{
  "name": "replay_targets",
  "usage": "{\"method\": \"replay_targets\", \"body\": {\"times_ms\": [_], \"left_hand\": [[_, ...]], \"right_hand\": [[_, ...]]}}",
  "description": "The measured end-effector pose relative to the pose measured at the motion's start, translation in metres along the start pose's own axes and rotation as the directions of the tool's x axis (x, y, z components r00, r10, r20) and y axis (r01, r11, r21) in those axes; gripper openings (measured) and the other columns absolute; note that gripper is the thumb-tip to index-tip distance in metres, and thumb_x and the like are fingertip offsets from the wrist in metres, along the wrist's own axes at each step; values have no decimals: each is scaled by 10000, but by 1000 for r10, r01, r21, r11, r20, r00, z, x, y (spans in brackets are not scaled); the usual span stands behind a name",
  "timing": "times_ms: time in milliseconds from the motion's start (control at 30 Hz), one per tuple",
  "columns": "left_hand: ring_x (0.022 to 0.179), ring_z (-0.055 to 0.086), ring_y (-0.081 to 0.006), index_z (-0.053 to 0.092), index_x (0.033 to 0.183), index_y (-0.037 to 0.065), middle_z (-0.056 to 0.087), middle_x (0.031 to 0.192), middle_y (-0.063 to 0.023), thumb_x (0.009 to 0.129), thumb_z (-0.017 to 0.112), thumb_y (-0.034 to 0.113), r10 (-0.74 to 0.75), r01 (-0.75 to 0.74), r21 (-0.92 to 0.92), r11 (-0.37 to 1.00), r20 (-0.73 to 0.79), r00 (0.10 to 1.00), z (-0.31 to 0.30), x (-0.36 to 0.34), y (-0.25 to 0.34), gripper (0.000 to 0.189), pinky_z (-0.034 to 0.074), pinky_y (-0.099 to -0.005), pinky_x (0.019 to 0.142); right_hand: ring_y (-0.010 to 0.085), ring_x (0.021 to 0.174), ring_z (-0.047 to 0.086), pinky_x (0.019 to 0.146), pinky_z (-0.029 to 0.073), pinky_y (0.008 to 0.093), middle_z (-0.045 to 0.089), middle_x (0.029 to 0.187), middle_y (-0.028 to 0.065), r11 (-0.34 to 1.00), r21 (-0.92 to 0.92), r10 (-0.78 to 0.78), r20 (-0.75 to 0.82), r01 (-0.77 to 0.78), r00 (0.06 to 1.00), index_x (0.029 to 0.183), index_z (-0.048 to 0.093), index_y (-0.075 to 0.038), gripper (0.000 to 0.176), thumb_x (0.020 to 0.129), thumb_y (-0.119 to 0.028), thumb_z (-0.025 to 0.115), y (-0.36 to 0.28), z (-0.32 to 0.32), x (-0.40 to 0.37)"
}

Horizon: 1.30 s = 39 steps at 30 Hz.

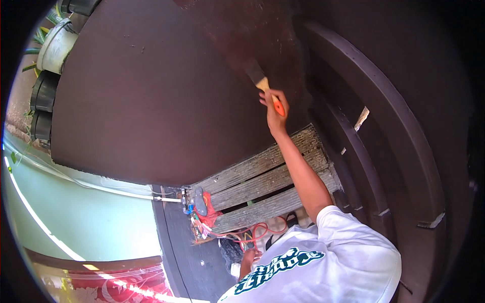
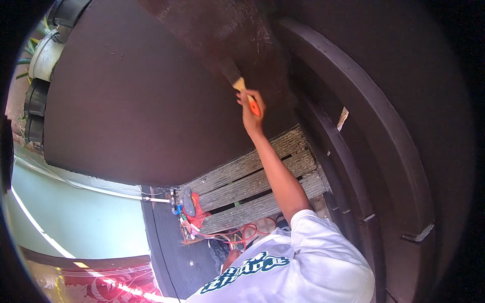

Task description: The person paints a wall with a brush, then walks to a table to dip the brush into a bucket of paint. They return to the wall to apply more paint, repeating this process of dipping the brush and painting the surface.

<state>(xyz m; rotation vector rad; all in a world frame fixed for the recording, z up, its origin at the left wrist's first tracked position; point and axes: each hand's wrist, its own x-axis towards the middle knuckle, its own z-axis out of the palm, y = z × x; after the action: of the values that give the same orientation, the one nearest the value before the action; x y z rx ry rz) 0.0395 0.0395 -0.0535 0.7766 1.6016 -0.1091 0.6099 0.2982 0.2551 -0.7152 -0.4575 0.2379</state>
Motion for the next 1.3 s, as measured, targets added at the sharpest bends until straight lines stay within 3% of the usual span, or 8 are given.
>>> {"method": "replay_targets", "body": {"times_ms": [200,300,433,533,800,1033,1200,1300], "left_hand": [[930,716,-267,636,1015,51,746,1025,-123,892,509,152,-39,39,-27,999,-10,999,8,3,-6,204,574,-427,805],[955,705,-270,634,1008,58,742,1069,-136,864,529,149,206,-206,339,918,38,978,16,-60,28,200,570,-435,826],[947,706,-270,636,1009,55,742,1066,-137,865,531,150,205,-207,327,922,42,978,19,-66,21,202,570,-435,820],[941,706,-270,638,1009,53,741,1065,-138,865,531,151,168,-172,278,945,36,985,22,-63,16,204,570,-435,815],[925,708,-269,643,1011,48,741,1060,-141,867,533,153,150,-156,210,965,41,988,25,-39,25,209,571,-436,802],[911,710,-268,648,1012,43,740,1056,-143,868,535,154,201,-208,171,963,60,978,34,-12,52,213,571,-436,790],[901,712,-268,651,1013,40,740,1053,-145,869,537,155,217,-225,137,965,72,973,42,1,65,217,571,-436,782],[895,712,-268,653,1013,38,740,1051,-146,870,537,156,212,-221,136,966,79,974,42,1,68,219,572,-436,777]], "right_hand": [[193,1004,715,827,595,303,674,1138,69,951,-179,226,-151,-251,962,1143,622,-54,169,1046,-193,635,81,-101,-53],[172,952,714,811,593,299,686,1123,55,869,-299,308,-299,-395,903,1124,637,-74,110,1045,-150,626,106,-131,-70],[153,900,711,796,592,289,719,1003,48,682,-502,295,-477,-532,828,1045,668,-76,47,1014,-77,632,171,-169,-69],[142,843,717,757,601,283,741,915,53,858,-330,269,-363,-393,892,976,679,-61,52,987,-52,629,113,-105,-39],[144,750,734,695,584,283,750,845,74,952,-293,-78,56,91,995,924,653,-12,133,978,-133,637,-114,87,65],[144,678,698,628,516,290,712,728,79,681,-173,-672,238,711,701,918,626,-39,176,944,-172,737,-220,207,129],[151,618,653,601,496,307,651,682,81,574,-277,-743,219,771,632,890,591,-47,174,907,-131,742,-211,209,141],[210,603,643,602,498,356,625,681,80,617,-390,-629,277,683,726,842,571,-61,187,921,-140,720,-158,141,109]]}}
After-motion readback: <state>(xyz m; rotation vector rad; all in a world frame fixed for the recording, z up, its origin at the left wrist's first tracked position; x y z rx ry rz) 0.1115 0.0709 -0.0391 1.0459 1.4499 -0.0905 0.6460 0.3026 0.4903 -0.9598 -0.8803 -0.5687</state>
